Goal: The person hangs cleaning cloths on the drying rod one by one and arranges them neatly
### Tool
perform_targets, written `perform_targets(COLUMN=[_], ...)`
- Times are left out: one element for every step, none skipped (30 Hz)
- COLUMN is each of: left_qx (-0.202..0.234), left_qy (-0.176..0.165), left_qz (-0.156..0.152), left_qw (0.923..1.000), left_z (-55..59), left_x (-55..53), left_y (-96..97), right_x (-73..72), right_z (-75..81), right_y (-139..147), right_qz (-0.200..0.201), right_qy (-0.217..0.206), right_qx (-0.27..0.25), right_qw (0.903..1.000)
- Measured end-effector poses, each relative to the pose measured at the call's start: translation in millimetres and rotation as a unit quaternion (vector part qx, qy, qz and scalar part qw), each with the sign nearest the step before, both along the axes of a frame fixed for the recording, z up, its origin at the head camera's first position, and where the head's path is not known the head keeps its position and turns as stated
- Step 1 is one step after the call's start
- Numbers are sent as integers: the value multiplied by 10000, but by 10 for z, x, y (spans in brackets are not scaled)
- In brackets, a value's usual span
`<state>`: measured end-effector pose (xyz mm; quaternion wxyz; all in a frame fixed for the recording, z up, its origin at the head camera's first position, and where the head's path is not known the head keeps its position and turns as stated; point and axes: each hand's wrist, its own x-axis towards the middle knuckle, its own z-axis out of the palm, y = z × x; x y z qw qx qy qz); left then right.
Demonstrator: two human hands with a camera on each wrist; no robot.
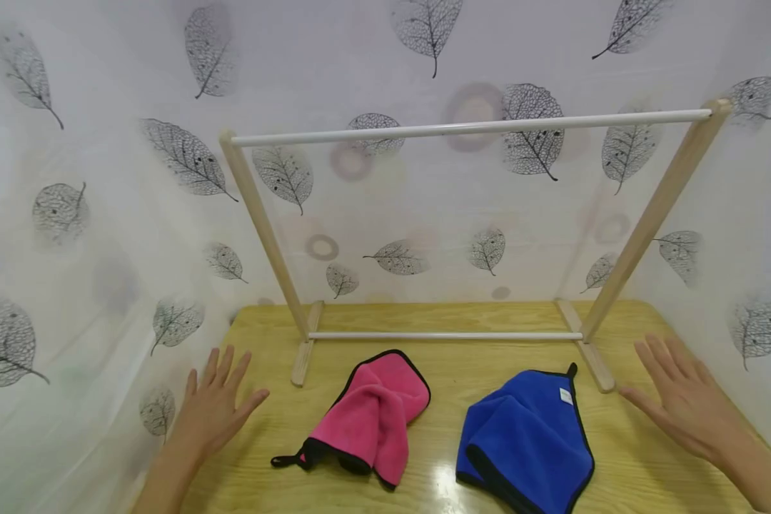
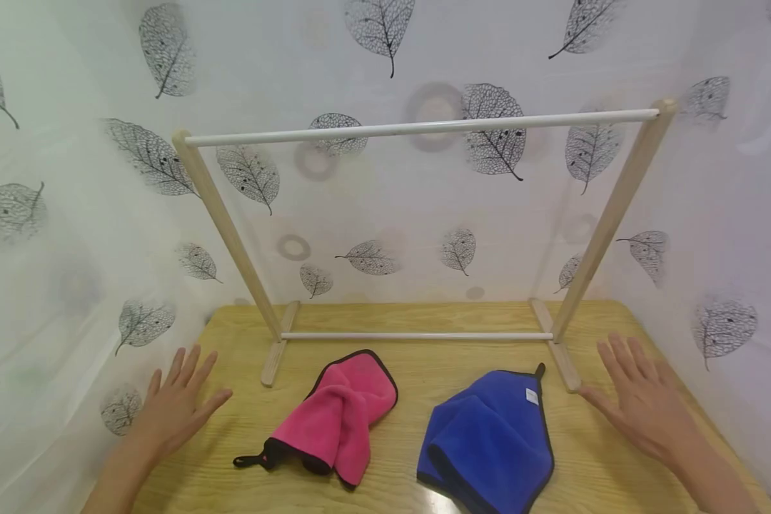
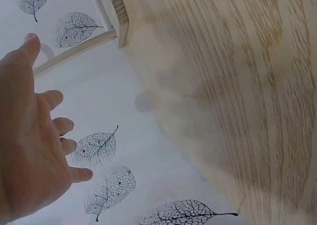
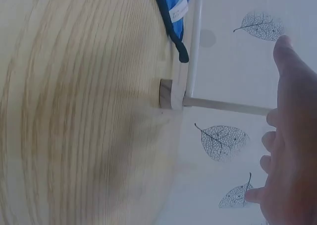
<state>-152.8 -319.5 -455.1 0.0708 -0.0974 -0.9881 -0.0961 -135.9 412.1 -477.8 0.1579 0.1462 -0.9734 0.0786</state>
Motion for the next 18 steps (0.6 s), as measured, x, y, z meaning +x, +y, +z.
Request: perform_targets(left_qx=[41, 69, 89, 131, 160, 184, 193, 181, 179, 177, 160, 156, 150, 153, 169, 200, 221, 252], left_qy=[46, 81, 108, 99, 108, 95, 73, 57, 39, 13, 6, -10, -6, 1, 2, 15, 22, 29], left_qz=[-31, -74, -109, -146, -176, -198, -210, -225, -243, -260, -276, -295, -327, -360, -384, -402, -417, -436], left_qw=[10000, 9999, 9998, 9998, 9997, 9996, 9996, 9996, 9995, 9995, 9995, 9994, 9994, 9992, 9991, 9990, 9989, 9987], left_z=[-4, -8, -13, -12, -14, -12, -8, -5, 3, 13, 19, 25, 33, 36, 41, 38, 35, 34], left_x=[0, -2, -7, -12, -19, -22, -26, -32, -39, -47, -56, -62, -70, -79, -85, -95, -101, -106], left_y=[6, 14, 22, 37, 50, 67, 85, 103, 123, 145, 168, 194, 220, 246, 277, 305, 334, 363], right_x=[1, 0, -1, 1, 1, 0, -3, -10, -14, -18, -22, -25, -25, -27, -29, -33, -38, -43], right_z=[-3, -3, -4, -5, -5, -5, -4, 1, 4, 8, 9, 12, 14, 14, 12, 10, 9, 7], right_y=[-22, -44, -68, -90, -113, -136, -158, -180, -202, -225, -246, -270, -296, -324, -353, -383, -415, -450], right_qz=[40, 74, 95, 116, 147, 178, 183, 196, 218, 248, 291, 325, 365, 414, 477, 534, 598, 642], right_qy=[-8, 3, -18, -40, -71, -94, -112, -106, -114, -124, -115, -113, -124, -111, -101, -103, -82, -96], right_qx=[-38, -87, -123, -164, -219, -269, -278, -280, -288, -313, -338, -366, -409, -448, -498, -534, -571, -614], right_qw=[10000, 9999, 9999, 9998, 9996, 9994, 9994, 9994, 9993, 9991, 9989, 9987, 9984, 9981, 9976, 9971, 9965, 9960])
